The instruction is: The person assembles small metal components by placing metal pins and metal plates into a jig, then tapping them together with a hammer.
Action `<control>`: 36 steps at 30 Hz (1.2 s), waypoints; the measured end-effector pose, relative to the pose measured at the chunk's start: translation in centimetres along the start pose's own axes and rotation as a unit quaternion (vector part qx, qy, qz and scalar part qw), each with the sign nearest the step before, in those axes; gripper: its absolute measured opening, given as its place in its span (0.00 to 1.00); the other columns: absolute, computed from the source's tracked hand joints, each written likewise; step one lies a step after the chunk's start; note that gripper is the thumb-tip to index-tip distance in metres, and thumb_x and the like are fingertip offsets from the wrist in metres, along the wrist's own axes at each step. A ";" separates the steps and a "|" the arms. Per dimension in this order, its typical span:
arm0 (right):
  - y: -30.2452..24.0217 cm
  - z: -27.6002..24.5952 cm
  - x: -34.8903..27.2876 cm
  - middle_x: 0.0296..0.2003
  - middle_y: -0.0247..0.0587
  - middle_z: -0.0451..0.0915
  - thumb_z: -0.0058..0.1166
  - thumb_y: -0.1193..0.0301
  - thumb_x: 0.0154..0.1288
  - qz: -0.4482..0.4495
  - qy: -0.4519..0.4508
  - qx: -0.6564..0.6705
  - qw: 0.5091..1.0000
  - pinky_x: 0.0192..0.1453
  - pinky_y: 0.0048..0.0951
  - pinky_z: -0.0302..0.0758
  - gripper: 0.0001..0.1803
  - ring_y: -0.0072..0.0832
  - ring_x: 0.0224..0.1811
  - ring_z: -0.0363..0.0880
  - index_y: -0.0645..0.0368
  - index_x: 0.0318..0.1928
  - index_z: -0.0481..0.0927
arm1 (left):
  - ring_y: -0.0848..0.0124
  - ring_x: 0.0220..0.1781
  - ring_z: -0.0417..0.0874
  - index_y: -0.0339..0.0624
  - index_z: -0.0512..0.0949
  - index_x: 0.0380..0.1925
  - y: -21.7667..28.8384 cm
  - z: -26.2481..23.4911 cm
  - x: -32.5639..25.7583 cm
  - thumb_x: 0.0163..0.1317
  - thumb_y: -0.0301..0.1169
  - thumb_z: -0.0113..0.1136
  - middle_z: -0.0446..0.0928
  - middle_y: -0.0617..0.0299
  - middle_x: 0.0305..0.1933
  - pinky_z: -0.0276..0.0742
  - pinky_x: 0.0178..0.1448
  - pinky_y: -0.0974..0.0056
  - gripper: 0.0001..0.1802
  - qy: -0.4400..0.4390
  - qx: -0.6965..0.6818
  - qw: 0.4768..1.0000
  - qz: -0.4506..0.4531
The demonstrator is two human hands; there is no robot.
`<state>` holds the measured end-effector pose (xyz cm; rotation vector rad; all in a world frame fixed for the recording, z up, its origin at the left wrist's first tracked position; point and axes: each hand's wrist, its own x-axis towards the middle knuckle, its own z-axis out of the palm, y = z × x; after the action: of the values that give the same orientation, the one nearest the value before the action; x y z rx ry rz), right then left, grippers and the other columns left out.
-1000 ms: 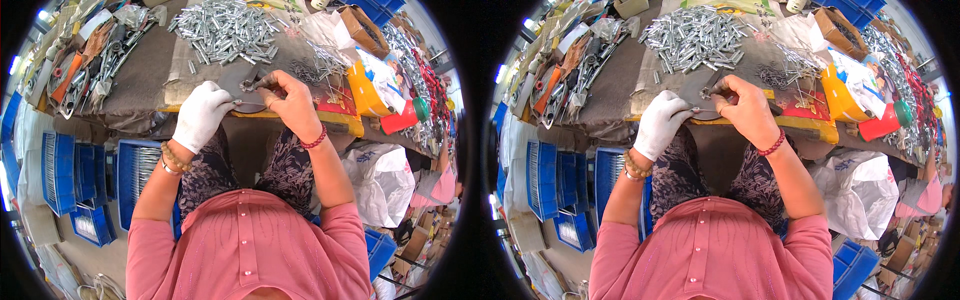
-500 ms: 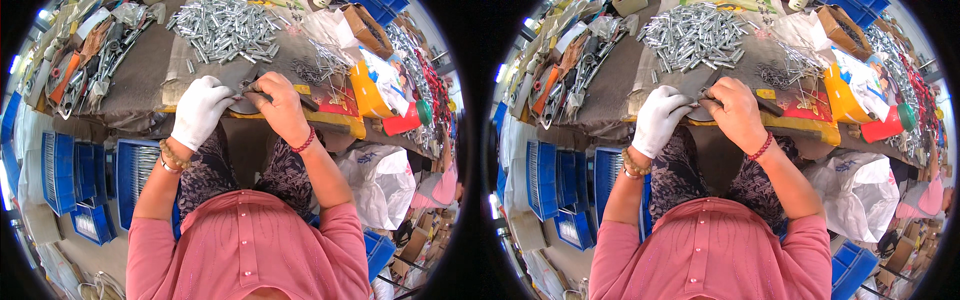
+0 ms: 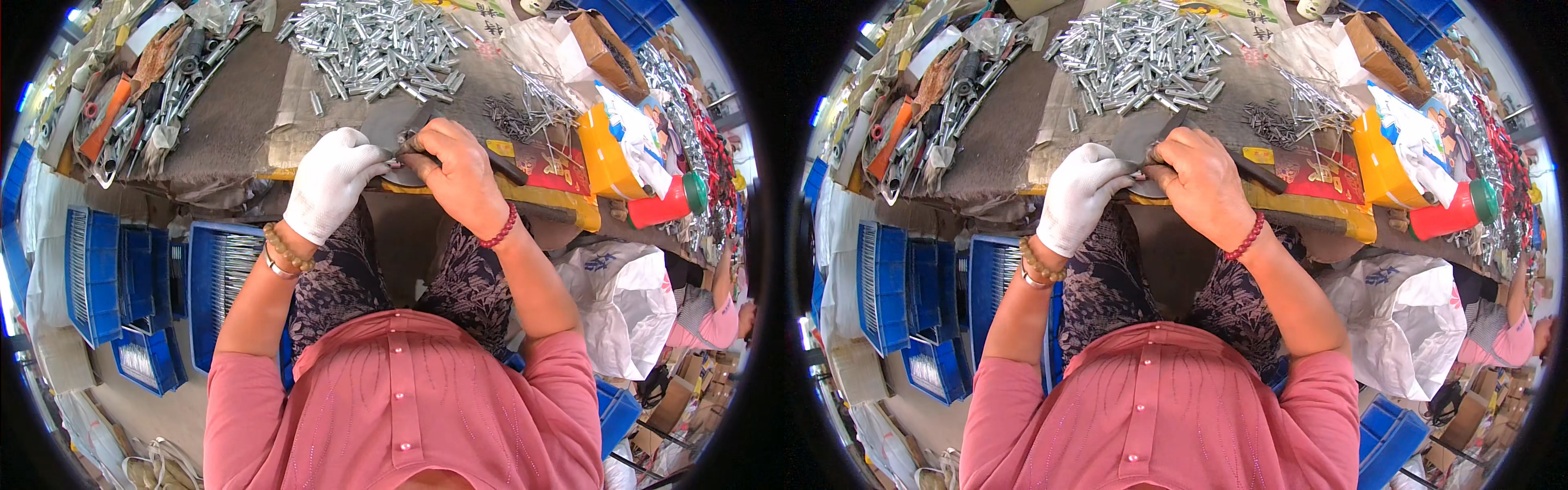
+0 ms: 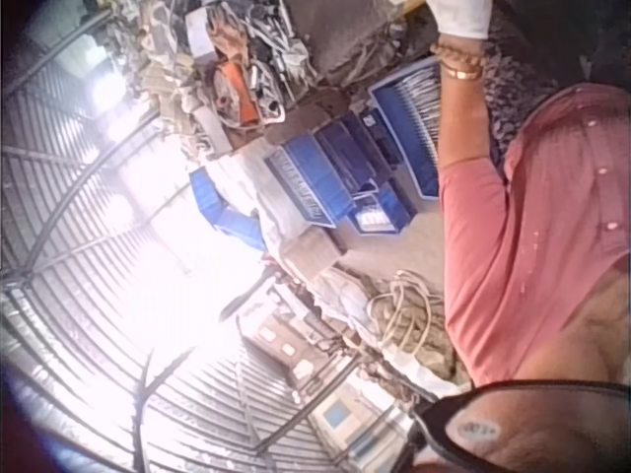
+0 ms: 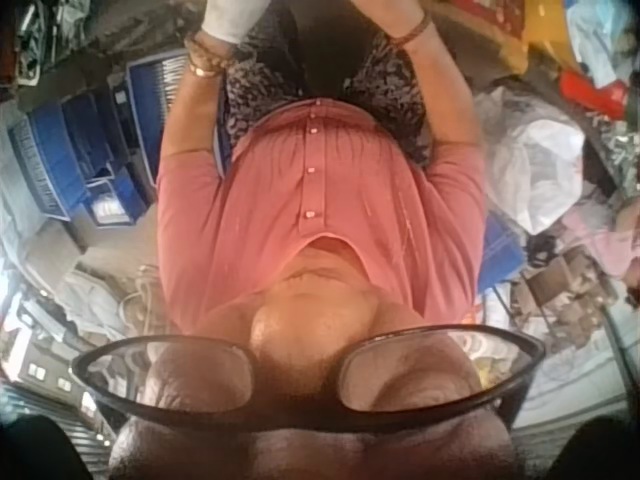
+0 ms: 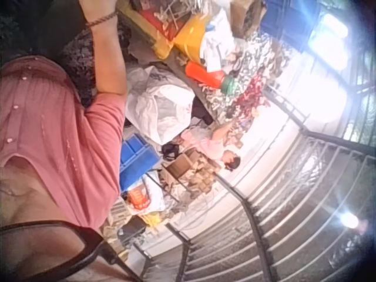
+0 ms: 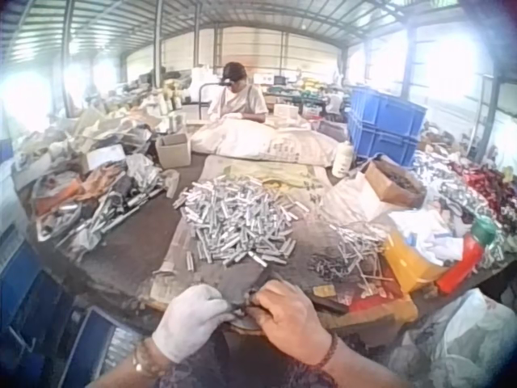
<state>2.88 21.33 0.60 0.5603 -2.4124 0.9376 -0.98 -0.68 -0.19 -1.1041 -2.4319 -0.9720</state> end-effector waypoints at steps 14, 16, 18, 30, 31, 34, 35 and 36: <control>-0.4 -0.1 0.4 0.33 0.43 0.81 0.73 0.77 0.55 0.080 0.013 0.077 0.994 0.46 0.45 0.77 0.08 0.46 0.40 0.81 0.61 0.33 0.84 | 0.55 0.45 0.82 0.42 0.87 0.37 0.7 0.6 -0.2 0.59 0.28 0.73 0.79 0.56 0.38 0.79 0.50 0.56 0.06 0.035 0.017 0.999 -0.016; -0.2 0.4 0.2 0.33 0.43 0.81 0.73 0.78 0.55 0.052 0.018 0.050 0.997 0.46 0.44 0.77 0.08 0.46 0.40 0.81 0.61 0.33 0.84 | 0.55 0.45 0.82 0.41 0.87 0.36 0.7 0.6 -0.2 0.59 0.28 0.73 0.79 0.56 0.38 0.79 0.50 0.55 0.06 0.034 0.016 0.999 -0.018; -0.2 0.6 0.1 0.34 0.43 0.81 0.72 0.78 0.55 0.024 0.024 0.022 0.999 0.46 0.43 0.77 0.08 0.46 0.40 0.81 0.62 0.34 0.84 | 0.55 0.44 0.82 0.41 0.87 0.37 0.5 0.8 -0.2 0.59 0.28 0.73 0.79 0.56 0.37 0.78 0.51 0.55 0.06 0.028 0.013 0.999 -0.017; -2.1 0.0 0.7 0.38 0.41 0.77 0.65 0.79 0.58 -0.049 -0.016 -0.115 0.992 0.50 0.43 0.79 0.06 0.44 0.45 0.78 0.59 0.35 0.80 | 0.54 0.43 0.81 0.43 0.84 0.32 0.1 0.9 -0.2 0.57 0.31 0.75 0.79 0.57 0.36 0.79 0.49 0.53 0.08 0.047 0.010 0.999 -0.004; -2.1 -0.1 0.7 0.38 0.41 0.76 0.64 0.79 0.57 -0.063 -0.029 -0.136 0.988 0.51 0.42 0.79 0.06 0.43 0.46 0.78 0.58 0.35 0.80 | 0.54 0.43 0.81 0.43 0.84 0.32 0.2 0.9 -0.2 0.57 0.31 0.75 0.79 0.57 0.36 0.79 0.49 0.53 0.08 0.047 0.010 0.999 -0.004; -2.4 -0.5 1.2 0.39 0.39 0.76 0.62 0.77 0.57 -0.097 -0.055 -0.177 0.978 0.51 0.40 0.78 0.06 0.40 0.47 0.78 0.57 0.35 0.79 | 0.54 0.43 0.81 0.43 0.84 0.31 0.2 0.9 -0.2 0.56 0.31 0.75 0.79 0.57 0.36 0.79 0.49 0.53 0.08 0.048 0.007 0.999 0.000; -2.5 -0.6 1.5 0.38 0.38 0.77 0.62 0.77 0.57 -0.119 -0.068 -0.197 0.971 0.51 0.39 0.78 0.05 0.39 0.47 0.78 0.56 0.34 0.79 | 0.53 0.44 0.81 0.41 0.85 0.34 0.1 0.9 -0.3 0.56 0.28 0.75 0.79 0.56 0.37 0.79 0.50 0.53 0.08 0.041 0.011 0.999 -0.001; -2.7 -0.8 1.7 0.38 0.38 0.77 0.62 0.77 0.57 -0.117 -0.068 -0.195 0.971 0.51 0.39 0.78 0.05 0.39 0.47 0.78 0.56 0.34 0.79 | 0.53 0.44 0.82 0.39 0.86 0.36 0.0 0.9 -0.4 0.56 0.24 0.74 0.79 0.55 0.38 0.79 0.50 0.53 0.08 0.034 0.017 0.999 -0.002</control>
<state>3.14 19.69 3.46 0.7553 -2.4878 0.3211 -0.71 -0.21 -1.02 -1.0397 -2.3884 -0.9509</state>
